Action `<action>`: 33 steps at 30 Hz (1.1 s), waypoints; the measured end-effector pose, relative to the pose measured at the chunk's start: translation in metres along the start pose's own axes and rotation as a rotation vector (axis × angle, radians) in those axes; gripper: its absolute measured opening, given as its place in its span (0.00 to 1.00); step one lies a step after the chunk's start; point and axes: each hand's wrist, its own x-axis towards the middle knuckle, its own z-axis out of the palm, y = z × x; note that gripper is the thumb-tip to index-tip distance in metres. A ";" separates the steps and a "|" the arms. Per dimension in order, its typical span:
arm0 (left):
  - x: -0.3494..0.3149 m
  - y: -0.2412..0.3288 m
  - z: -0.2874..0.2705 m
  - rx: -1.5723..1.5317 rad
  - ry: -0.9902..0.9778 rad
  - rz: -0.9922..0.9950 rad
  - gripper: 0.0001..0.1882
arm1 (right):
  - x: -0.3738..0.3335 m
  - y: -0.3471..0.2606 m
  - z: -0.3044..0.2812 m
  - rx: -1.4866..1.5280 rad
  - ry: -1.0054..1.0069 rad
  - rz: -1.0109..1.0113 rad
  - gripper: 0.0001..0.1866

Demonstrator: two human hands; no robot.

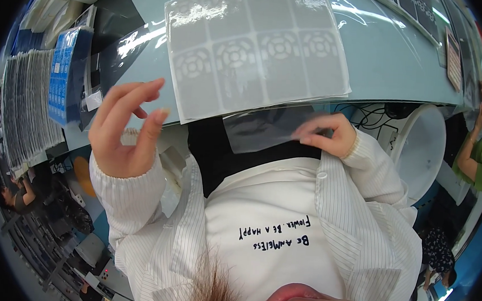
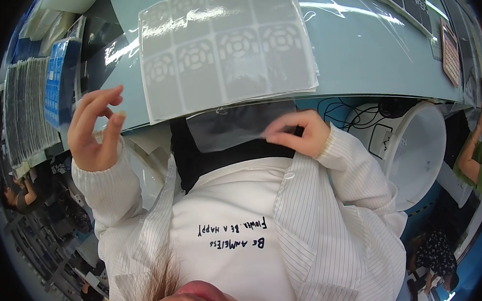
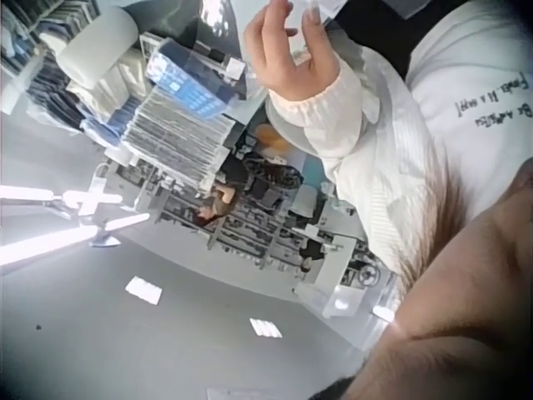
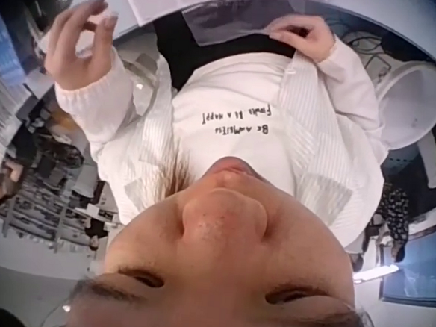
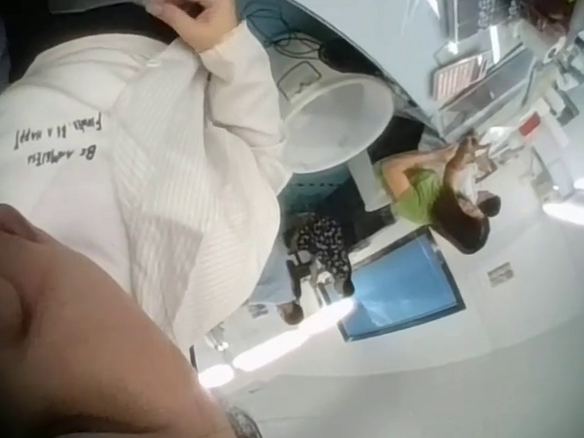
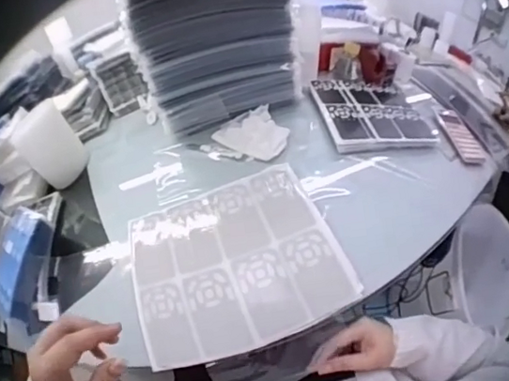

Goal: Count and sort electronic component sheets and record the total using a calculator.

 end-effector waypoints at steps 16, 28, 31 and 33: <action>0.014 0.023 0.058 -0.165 -0.125 0.505 0.24 | -0.008 -0.071 -0.013 0.708 -0.152 -0.085 0.31; 0.047 0.023 0.035 -0.507 0.063 0.091 0.09 | -0.001 -0.094 -0.044 0.457 -0.091 -0.425 0.52; 0.061 0.022 0.028 -0.619 0.059 -0.009 0.09 | 0.006 -0.102 -0.048 0.368 -0.029 -0.504 0.48; 0.068 0.011 0.022 -0.551 0.035 0.148 0.08 | 0.002 -0.113 -0.050 0.291 0.000 -0.503 0.47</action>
